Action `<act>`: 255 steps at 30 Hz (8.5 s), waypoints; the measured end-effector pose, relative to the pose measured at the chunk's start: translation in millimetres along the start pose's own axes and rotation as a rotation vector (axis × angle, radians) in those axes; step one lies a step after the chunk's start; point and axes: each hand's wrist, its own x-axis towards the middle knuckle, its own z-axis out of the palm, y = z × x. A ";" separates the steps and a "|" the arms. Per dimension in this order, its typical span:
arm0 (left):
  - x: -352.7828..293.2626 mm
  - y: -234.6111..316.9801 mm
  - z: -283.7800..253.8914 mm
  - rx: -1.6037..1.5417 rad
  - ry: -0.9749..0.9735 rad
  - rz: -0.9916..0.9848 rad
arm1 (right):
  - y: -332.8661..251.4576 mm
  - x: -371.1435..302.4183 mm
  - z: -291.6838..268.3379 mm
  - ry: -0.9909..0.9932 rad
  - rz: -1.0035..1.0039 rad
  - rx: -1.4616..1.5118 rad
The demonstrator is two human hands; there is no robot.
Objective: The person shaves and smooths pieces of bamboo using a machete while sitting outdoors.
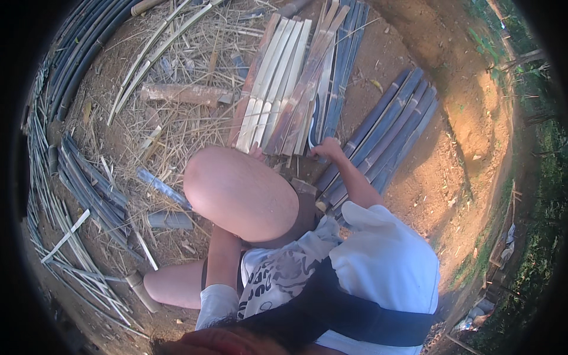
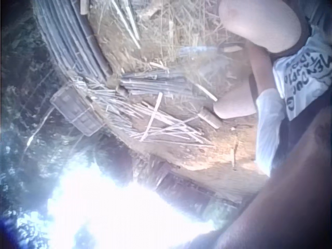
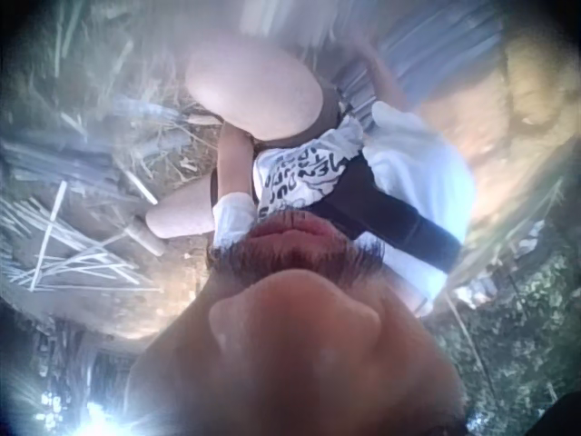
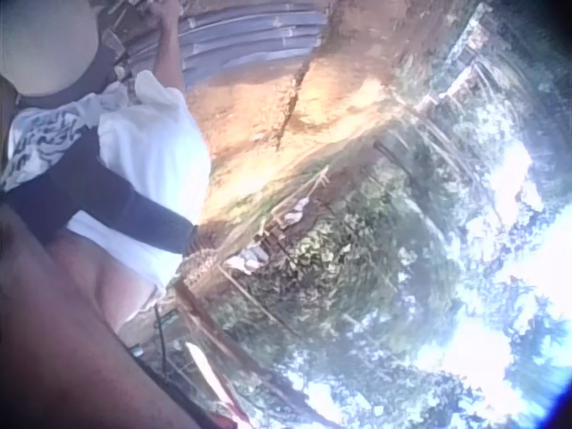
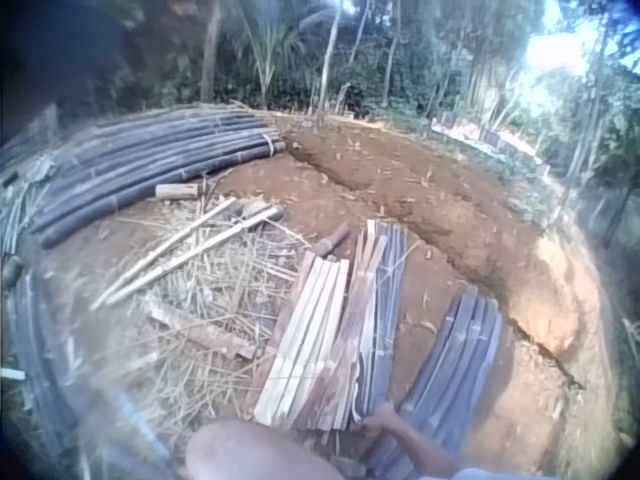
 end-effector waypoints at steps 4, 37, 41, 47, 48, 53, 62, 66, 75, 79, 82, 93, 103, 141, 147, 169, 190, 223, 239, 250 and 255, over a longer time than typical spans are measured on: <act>-4.4 -3.0 1.9 0.008 0.005 -0.011 | 0.8 -36.3 -21.0 -0.008 0.054 0.578; -21.8 -9.7 7.5 -0.019 0.035 -0.062 | 22.0 -204.0 -55.2 0.286 0.107 0.541; -23.9 -12.6 9.9 -0.022 0.032 -0.066 | 29.0 -220.3 -2.2 0.304 0.085 0.797; -23.3 -20.5 9.0 -0.011 0.041 -0.074 | 62.4 -114.7 4.4 0.554 0.135 0.542; -26.6 -15.9 9.7 -0.024 0.032 -0.063 | 85.8 -86.9 -9.6 0.550 0.191 0.369; -26.4 -26.8 7.2 0.000 0.048 -0.067 | -15.7 -47.8 -11.4 0.876 -0.201 -0.158; -30.3 -31.9 5.6 0.005 0.033 -0.035 | -78.6 -8.4 65.1 0.747 -0.031 -0.081; -30.7 -36.6 5.7 0.007 0.038 -0.032 | -88.9 -4.4 53.2 0.804 0.020 0.026; -29.9 -36.9 6.2 0.012 0.065 -0.037 | -103.6 45.3 -12.6 0.533 0.025 0.143; -30.9 -26.1 11.4 -0.004 0.063 -0.018 | -103.8 44.8 -11.5 0.679 0.129 0.026; -27.7 -25.6 8.8 -0.019 0.086 -0.017 | -104.2 51.8 2.3 0.717 0.126 0.012; -38.3 -52.7 5.4 0.030 0.182 -0.110 | -176.6 16.5 45.2 0.838 -0.694 -0.081; -53.7 -61.0 -7.8 0.041 0.065 -0.446 | -318.1 5.4 99.7 -0.073 -0.942 -0.244; -18.9 -89.2 18.6 0.036 0.550 -1.269 | -763.9 138.1 200.3 0.117 -1.178 -0.898; -15.8 -90.7 24.4 0.044 0.491 -1.233 | -792.0 230.9 224.8 0.257 -1.132 -0.806; 0.4 -77.4 -62.9 -0.173 0.811 -1.315 | -779.1 -98.2 75.3 -0.103 -2.017 -0.137; -29.6 -74.3 -601.3 -1.262 1.115 0.787 | -678.5 -419.8 71.3 -1.191 -2.060 -0.061; -12.3 -118.3 -603.1 -1.003 1.495 0.657 | -329.6 -181.4 357.6 -0.034 -0.987 -0.356; -51.0 -37.9 -593.0 -0.846 1.327 0.783 | -356.3 -173.8 301.0 -0.780 -0.267 0.618; -52.9 -4.9 -567.8 -0.919 1.038 0.782 | -387.1 -317.8 141.3 -0.827 -0.814 0.733; -62.8 6.0 -558.3 -0.898 1.126 0.696 | -397.1 -379.7 90.9 -1.024 -1.031 0.907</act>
